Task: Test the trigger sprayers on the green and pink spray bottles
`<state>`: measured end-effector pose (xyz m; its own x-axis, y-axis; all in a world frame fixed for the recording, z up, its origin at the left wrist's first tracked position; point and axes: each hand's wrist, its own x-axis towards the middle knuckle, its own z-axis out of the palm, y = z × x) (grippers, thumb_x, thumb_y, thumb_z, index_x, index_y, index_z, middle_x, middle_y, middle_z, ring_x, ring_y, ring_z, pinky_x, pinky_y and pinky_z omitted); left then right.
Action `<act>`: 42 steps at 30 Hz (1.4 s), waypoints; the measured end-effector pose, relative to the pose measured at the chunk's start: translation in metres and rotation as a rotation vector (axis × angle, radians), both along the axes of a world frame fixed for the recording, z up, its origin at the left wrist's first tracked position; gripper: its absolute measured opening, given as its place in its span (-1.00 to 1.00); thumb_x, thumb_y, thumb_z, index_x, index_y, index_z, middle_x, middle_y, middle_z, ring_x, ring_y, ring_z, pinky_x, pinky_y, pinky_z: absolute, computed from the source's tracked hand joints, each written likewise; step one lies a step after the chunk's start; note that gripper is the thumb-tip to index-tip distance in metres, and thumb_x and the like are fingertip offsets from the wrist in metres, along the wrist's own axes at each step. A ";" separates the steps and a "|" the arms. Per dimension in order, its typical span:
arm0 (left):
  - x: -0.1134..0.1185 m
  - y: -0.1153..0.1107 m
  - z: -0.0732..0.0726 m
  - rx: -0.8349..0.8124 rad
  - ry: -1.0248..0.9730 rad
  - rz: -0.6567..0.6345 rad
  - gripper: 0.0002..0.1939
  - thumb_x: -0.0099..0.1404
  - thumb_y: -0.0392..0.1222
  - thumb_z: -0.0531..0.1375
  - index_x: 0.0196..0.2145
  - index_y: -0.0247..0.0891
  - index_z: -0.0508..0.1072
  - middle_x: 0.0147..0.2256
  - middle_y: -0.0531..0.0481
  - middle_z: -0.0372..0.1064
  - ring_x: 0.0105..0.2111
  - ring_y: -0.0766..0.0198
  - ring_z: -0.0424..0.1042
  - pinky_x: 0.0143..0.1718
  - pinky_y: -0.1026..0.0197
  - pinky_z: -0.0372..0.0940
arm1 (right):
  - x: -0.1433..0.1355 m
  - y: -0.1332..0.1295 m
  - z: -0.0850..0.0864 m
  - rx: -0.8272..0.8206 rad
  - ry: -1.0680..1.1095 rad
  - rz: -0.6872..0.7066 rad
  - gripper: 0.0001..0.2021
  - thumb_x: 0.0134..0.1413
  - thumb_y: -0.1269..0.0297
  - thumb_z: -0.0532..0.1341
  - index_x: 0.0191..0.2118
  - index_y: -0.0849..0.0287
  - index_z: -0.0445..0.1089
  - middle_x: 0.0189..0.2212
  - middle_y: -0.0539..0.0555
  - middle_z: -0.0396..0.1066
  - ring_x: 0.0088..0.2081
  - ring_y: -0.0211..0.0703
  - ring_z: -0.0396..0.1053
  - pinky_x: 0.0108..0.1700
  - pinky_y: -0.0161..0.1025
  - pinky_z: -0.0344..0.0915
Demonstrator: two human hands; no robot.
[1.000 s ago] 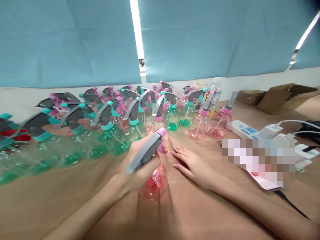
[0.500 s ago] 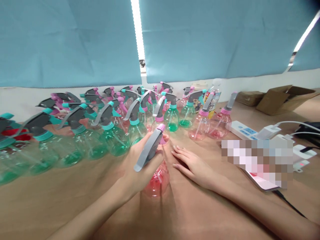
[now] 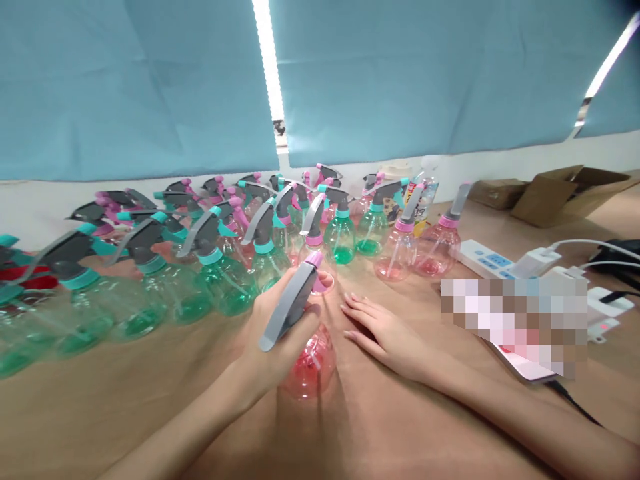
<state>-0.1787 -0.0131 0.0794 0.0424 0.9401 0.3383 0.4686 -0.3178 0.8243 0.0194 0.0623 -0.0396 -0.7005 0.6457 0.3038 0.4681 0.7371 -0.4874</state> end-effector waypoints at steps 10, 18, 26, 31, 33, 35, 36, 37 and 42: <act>-0.001 0.001 -0.002 0.007 0.026 0.009 -0.67 0.18 -0.26 0.06 -0.08 -0.19 0.37 -0.48 0.12 0.22 -0.58 0.35 0.16 -0.49 0.23 0.13 | 0.000 0.000 -0.002 -0.001 0.025 -0.006 -0.51 0.29 0.04 0.07 0.23 0.14 0.26 0.26 0.20 0.17 0.28 0.11 0.11 0.28 0.17 0.07; -0.003 0.001 -0.008 -0.014 -0.043 0.007 -0.69 0.17 -0.30 0.11 -0.10 -0.19 0.40 -0.46 0.09 0.24 -0.53 0.32 0.19 -0.44 0.24 0.20 | 0.000 -0.001 0.001 -0.016 0.004 -0.006 -0.51 0.29 0.06 0.08 0.23 0.19 0.26 0.24 0.22 0.20 0.28 0.11 0.10 0.27 0.16 0.09; 0.000 0.000 -0.004 0.003 -0.023 0.049 -0.79 0.17 -0.26 0.11 -0.22 -0.20 0.42 -0.47 0.07 0.22 -0.52 0.31 0.19 -0.44 0.22 0.24 | 0.000 -0.001 0.001 -0.017 0.027 -0.007 -0.53 0.28 0.06 0.09 0.22 0.15 0.28 0.22 0.21 0.24 0.27 0.11 0.13 0.26 0.15 0.11; 0.000 0.001 -0.004 -0.012 -0.050 0.030 -0.71 0.12 -0.30 0.12 -0.17 -0.20 0.42 -0.48 0.09 0.21 -0.53 0.32 0.16 -0.43 0.23 0.24 | 0.002 0.000 0.003 -0.013 -0.021 -0.002 -0.52 0.29 0.06 0.07 0.22 0.16 0.27 0.23 0.19 0.23 0.28 0.09 0.12 0.26 0.15 0.12; -0.001 0.002 -0.005 -0.011 -0.050 0.024 -0.69 0.12 -0.31 0.11 -0.14 -0.20 0.41 -0.46 0.08 0.24 -0.52 0.31 0.18 -0.42 0.23 0.24 | 0.002 0.000 0.003 -0.012 -0.044 -0.001 -0.51 0.30 0.06 0.06 0.22 0.20 0.27 0.24 0.20 0.21 0.28 0.08 0.10 0.27 0.13 0.11; -0.001 0.001 -0.005 -0.007 -0.046 0.018 -0.68 0.13 -0.32 0.10 -0.13 -0.20 0.41 -0.43 0.06 0.27 -0.50 0.30 0.20 -0.40 0.22 0.25 | 0.002 -0.001 0.003 -0.015 -0.040 0.001 -0.51 0.30 0.06 0.06 0.22 0.21 0.26 0.24 0.20 0.21 0.29 0.09 0.10 0.28 0.14 0.10; -0.001 0.001 -0.005 -0.006 -0.042 0.015 -0.68 0.14 -0.32 0.09 -0.13 -0.20 0.41 -0.43 0.06 0.27 -0.50 0.30 0.20 -0.39 0.21 0.26 | 0.002 0.000 0.003 -0.019 -0.030 0.001 -0.51 0.29 0.05 0.07 0.22 0.20 0.26 0.24 0.20 0.21 0.29 0.09 0.10 0.28 0.14 0.10; -0.001 0.001 -0.005 -0.006 -0.039 0.011 -0.69 0.14 -0.31 0.09 -0.13 -0.20 0.41 -0.43 0.06 0.26 -0.51 0.30 0.19 -0.38 0.20 0.27 | 0.002 0.000 0.003 -0.022 -0.021 0.002 -0.51 0.29 0.05 0.07 0.23 0.18 0.26 0.23 0.19 0.22 0.29 0.09 0.10 0.28 0.14 0.10; -0.003 0.000 -0.007 -0.015 -0.026 0.019 -0.75 0.15 -0.30 0.09 -0.19 -0.20 0.41 -0.44 0.07 0.26 -0.51 0.31 0.22 -0.36 0.18 0.30 | 0.003 0.001 0.002 -0.028 -0.032 0.012 -0.50 0.30 0.03 0.05 0.24 0.18 0.25 0.24 0.18 0.21 0.29 0.08 0.08 0.28 0.13 0.09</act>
